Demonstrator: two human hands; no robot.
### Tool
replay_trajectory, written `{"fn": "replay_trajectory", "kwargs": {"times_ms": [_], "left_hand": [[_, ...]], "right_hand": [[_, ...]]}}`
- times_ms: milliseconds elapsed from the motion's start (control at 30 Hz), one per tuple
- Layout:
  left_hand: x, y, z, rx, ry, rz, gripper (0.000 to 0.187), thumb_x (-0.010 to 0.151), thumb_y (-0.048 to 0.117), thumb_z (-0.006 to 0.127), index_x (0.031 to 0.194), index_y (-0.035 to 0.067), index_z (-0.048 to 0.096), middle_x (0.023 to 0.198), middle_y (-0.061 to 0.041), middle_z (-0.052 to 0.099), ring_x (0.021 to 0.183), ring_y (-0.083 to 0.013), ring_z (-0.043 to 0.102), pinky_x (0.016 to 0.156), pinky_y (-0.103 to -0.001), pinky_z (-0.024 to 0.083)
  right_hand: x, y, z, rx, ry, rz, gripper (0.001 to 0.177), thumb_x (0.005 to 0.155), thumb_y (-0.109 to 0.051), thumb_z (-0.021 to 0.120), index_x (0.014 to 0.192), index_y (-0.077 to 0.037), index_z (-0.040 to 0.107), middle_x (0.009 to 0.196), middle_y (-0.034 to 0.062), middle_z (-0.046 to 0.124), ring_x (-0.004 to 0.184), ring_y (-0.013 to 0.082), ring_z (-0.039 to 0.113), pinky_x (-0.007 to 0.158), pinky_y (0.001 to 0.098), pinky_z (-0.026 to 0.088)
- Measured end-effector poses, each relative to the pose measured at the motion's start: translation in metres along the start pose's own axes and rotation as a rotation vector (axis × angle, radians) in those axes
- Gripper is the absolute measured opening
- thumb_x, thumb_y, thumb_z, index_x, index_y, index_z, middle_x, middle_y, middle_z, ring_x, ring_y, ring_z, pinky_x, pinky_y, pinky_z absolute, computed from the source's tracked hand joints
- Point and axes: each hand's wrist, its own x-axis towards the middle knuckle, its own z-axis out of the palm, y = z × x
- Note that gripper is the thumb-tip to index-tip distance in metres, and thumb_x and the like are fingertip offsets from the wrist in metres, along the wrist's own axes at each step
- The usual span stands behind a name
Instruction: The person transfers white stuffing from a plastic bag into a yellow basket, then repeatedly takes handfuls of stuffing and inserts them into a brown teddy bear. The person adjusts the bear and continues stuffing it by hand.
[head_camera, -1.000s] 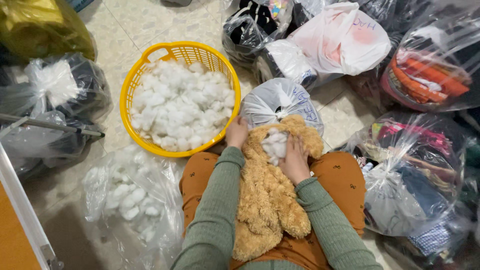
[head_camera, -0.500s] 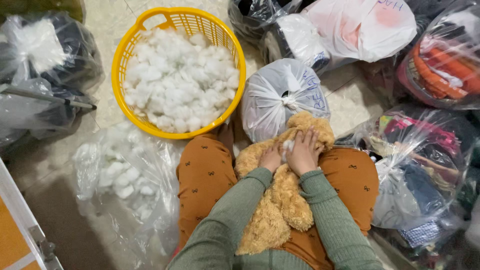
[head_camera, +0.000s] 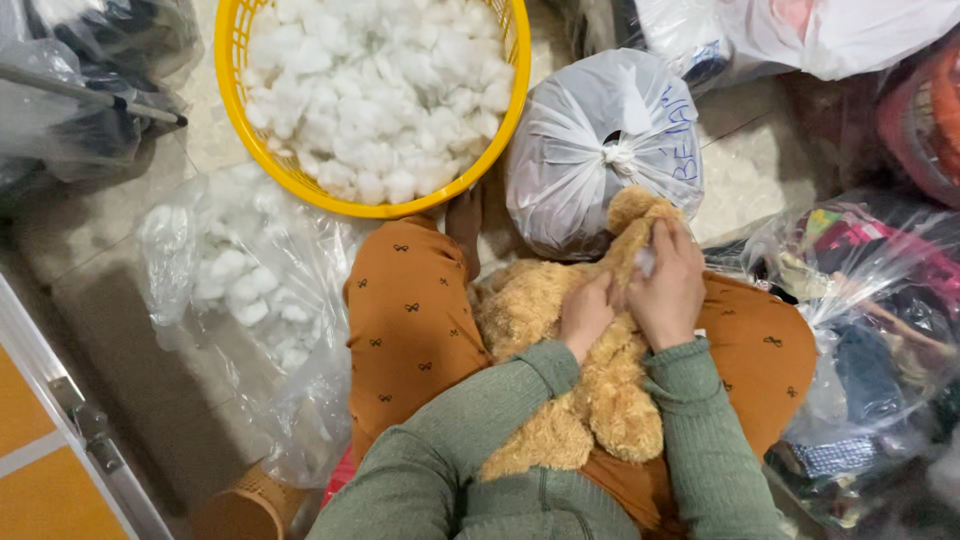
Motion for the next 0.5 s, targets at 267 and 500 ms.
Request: {"fn": "replay_trajectory", "kwargs": {"times_ms": [267, 500], "left_hand": [[-0.027, 0.097, -0.045, -0.375, 0.272, 0.167, 0.019, 0.104, 0.023, 0.062, 0.099, 0.005, 0.062, 0.088, -0.016, 0.066, 0.080, -0.0362, 0.065, 0.071, -0.046, 0.051], [-0.058, 0.141, -0.067, -0.364, 0.248, 0.417, 0.040, 0.106, 0.041, 0.061, 0.078, 0.013, 0.057, 0.059, 0.003, 0.045, 0.051, -0.0092, 0.043, 0.050, -0.026, 0.037]], "right_hand": [[-0.008, -0.006, -0.053, 0.164, 0.333, -0.111, 0.045, 0.101, -0.010, 0.079, 0.139, 0.007, 0.061, 0.142, 0.0226, 0.060, 0.133, 0.0384, 0.057, 0.116, 0.0427, 0.045], [-0.026, -0.073, -0.126, 0.256, 0.510, -0.303, 0.046, 0.103, -0.007, 0.083, 0.137, 0.013, 0.060, 0.135, 0.0242, 0.064, 0.124, 0.0338, 0.065, 0.108, 0.0418, 0.055]]}}
